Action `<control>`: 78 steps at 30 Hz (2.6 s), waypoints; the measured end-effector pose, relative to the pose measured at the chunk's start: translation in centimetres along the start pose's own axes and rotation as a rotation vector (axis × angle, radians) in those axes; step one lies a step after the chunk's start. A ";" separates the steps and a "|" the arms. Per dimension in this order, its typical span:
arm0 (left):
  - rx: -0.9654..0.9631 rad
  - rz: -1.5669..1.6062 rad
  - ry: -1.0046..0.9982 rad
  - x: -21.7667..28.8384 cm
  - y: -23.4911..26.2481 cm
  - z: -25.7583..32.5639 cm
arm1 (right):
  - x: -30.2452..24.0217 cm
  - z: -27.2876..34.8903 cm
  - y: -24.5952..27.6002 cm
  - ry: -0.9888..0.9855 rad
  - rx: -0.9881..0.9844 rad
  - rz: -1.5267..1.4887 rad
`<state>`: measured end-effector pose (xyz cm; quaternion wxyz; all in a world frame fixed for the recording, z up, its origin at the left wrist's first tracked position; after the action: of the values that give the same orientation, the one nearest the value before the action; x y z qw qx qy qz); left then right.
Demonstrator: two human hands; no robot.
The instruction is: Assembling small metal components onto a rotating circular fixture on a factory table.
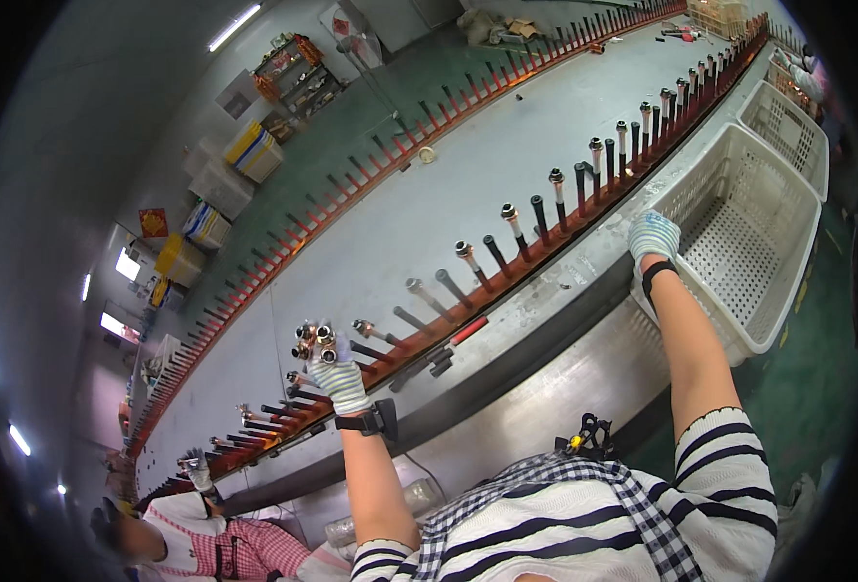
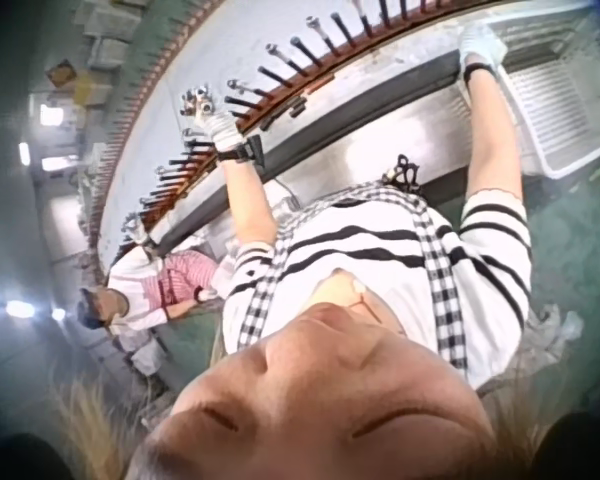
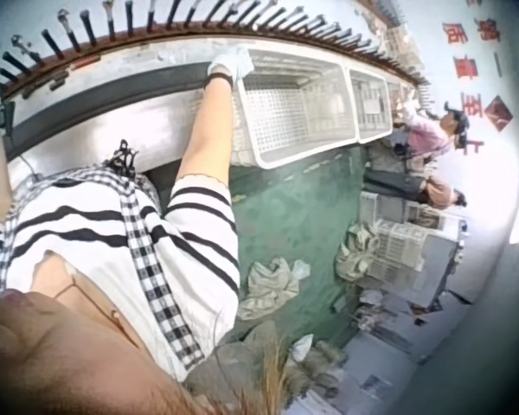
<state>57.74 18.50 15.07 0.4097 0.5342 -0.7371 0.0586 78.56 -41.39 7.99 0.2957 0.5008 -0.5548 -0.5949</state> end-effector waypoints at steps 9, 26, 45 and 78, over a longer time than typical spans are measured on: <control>-0.547 0.100 -0.110 3.7 -9.4 7.3 | -0.4 0.1 0.0 0.008 -0.008 0.003; -0.569 -0.183 -0.462 11.9 -12.3 7.9 | 0.5 -0.8 -1.0 0.002 0.013 0.028; -0.098 -0.204 -0.449 4.9 -1.9 0.3 | 0.1 -0.9 -1.2 0.030 0.044 0.023; -0.723 -0.089 -0.637 10.8 -13.4 6.3 | -1.0 0.7 1.2 -0.032 -0.024 0.010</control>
<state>64.57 1.53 13.41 0.3254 0.3800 -0.7752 -0.3856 77.98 -40.50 9.28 0.2959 0.4847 -0.5547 -0.6081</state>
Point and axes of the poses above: each hand's wrist, its own z-axis away from the middle knuckle, its own y-axis out of the back of the hand, x = y × z, the point moved 7 cm from there along -z, towards the middle knuckle, and after that the axes turned 6 degrees about -z, right-handed, at the moved point
